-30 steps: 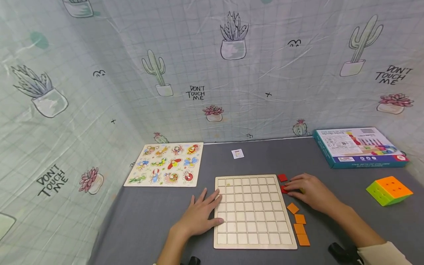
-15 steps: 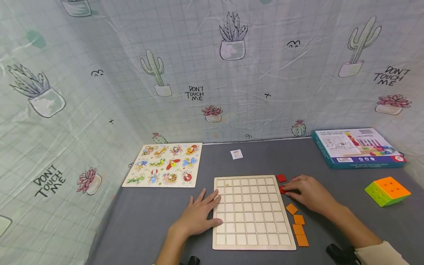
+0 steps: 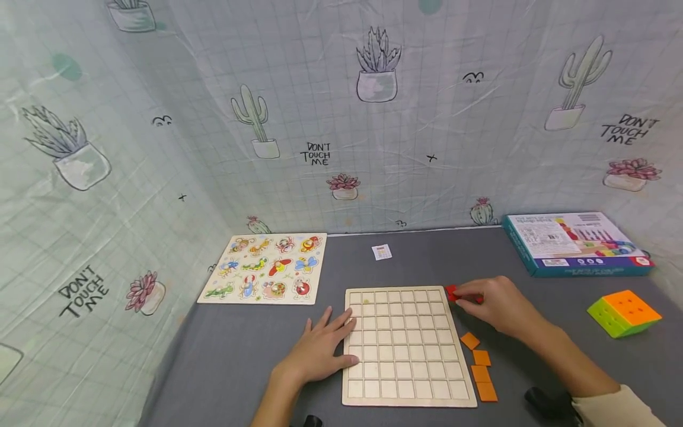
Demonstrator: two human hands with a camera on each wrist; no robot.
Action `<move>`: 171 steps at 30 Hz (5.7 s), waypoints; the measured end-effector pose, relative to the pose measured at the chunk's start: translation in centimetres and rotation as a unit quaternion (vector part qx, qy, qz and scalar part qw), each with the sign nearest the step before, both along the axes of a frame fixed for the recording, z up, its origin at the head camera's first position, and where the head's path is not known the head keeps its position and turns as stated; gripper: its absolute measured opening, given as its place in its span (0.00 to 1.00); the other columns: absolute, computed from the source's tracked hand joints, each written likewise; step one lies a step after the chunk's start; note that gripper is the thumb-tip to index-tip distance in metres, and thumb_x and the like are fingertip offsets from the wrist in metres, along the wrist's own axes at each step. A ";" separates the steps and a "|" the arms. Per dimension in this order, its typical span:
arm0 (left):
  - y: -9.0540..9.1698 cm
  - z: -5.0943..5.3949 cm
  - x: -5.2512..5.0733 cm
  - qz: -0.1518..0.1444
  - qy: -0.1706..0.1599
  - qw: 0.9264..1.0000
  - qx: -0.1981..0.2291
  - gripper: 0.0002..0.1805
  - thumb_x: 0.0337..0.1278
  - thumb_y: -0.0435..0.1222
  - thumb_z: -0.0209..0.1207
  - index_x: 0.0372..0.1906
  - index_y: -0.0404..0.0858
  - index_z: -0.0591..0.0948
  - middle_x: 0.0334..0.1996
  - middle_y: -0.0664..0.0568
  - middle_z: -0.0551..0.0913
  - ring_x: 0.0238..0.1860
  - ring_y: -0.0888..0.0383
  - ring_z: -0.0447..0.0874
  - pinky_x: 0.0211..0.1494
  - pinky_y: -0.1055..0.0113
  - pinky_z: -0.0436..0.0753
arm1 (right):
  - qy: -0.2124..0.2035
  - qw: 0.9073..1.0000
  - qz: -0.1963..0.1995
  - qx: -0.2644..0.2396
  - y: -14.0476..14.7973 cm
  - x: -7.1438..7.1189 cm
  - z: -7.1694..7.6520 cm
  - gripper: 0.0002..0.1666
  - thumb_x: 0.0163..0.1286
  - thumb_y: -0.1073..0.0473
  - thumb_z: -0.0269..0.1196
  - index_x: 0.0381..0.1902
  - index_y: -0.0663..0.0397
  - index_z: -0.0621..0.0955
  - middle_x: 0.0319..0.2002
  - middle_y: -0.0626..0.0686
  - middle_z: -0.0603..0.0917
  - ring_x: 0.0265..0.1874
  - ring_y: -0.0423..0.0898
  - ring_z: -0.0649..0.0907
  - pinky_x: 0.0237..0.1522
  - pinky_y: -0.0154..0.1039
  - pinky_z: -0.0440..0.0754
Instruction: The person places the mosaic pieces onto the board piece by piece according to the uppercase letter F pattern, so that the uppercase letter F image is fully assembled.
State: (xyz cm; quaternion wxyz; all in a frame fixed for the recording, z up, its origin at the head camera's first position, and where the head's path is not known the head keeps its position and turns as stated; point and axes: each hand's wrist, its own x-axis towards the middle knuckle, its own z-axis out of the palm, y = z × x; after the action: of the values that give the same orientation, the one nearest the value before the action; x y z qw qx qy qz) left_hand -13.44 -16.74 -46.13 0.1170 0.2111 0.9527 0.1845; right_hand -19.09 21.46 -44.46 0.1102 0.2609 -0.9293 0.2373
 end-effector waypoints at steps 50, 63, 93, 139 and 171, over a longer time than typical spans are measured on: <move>0.2 -0.4 -0.3 0.015 -0.016 1.000 -0.003 0.41 0.63 0.56 0.63 0.77 0.47 0.68 0.82 0.56 0.60 0.83 0.36 0.49 0.74 0.22 0.51 | -0.149 0.983 0.027 -0.107 -13.0 -1.9 -2.9 0.05 0.61 0.66 0.72 0.35 0.56 0.93 0.43 0.54 0.92 0.45 0.51 0.89 0.41 0.34 0.85; 0.2 -0.5 -0.2 0.022 -0.016 1.000 0.007 0.40 0.63 0.54 0.64 0.77 0.46 0.68 0.81 0.55 0.60 0.83 0.36 0.49 0.74 0.22 0.50 | -0.126 0.986 0.020 -0.108 -13.8 -1.9 -3.2 0.04 0.56 0.63 0.77 0.31 0.53 0.92 0.35 0.48 0.93 0.34 0.42 0.89 0.36 0.32 0.84; 0.0 -0.5 -0.6 0.012 -0.021 1.000 0.003 0.40 0.64 0.56 0.63 0.78 0.47 0.67 0.82 0.56 0.59 0.84 0.37 0.48 0.74 0.21 0.49 | -0.188 0.977 0.049 -0.090 -12.5 -2.3 -2.2 0.09 0.60 0.63 0.74 0.41 0.55 0.91 0.50 0.57 0.90 0.41 0.46 0.90 0.41 0.35 0.85; -0.4 -0.4 -0.2 -0.001 -0.019 1.000 0.018 0.40 0.65 0.54 0.61 0.78 0.45 0.66 0.82 0.55 0.59 0.84 0.37 0.48 0.74 0.21 0.48 | -0.134 0.991 0.001 -0.017 1.7 -3.8 -3.5 0.15 0.65 0.65 0.69 0.49 0.55 0.90 0.60 0.64 0.85 0.67 0.70 0.74 0.64 0.73 0.71; -0.4 -0.6 -0.6 -0.015 -0.034 0.998 0.051 0.40 0.63 0.48 0.65 0.77 0.39 0.67 0.82 0.47 0.57 0.83 0.38 0.50 0.77 0.24 0.46 | -0.068 0.995 -0.008 -0.069 -0.1 -3.5 -2.2 0.12 0.66 0.67 0.68 0.47 0.55 0.91 0.49 0.58 0.91 0.49 0.58 0.89 0.46 0.47 0.89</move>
State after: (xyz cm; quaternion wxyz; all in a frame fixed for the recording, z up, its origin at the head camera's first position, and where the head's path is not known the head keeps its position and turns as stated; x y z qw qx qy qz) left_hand -14.01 -17.11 -46.75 0.1408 0.2250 0.9342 0.2384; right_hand -22.59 21.38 -46.61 0.0663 0.2287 -0.9181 0.3168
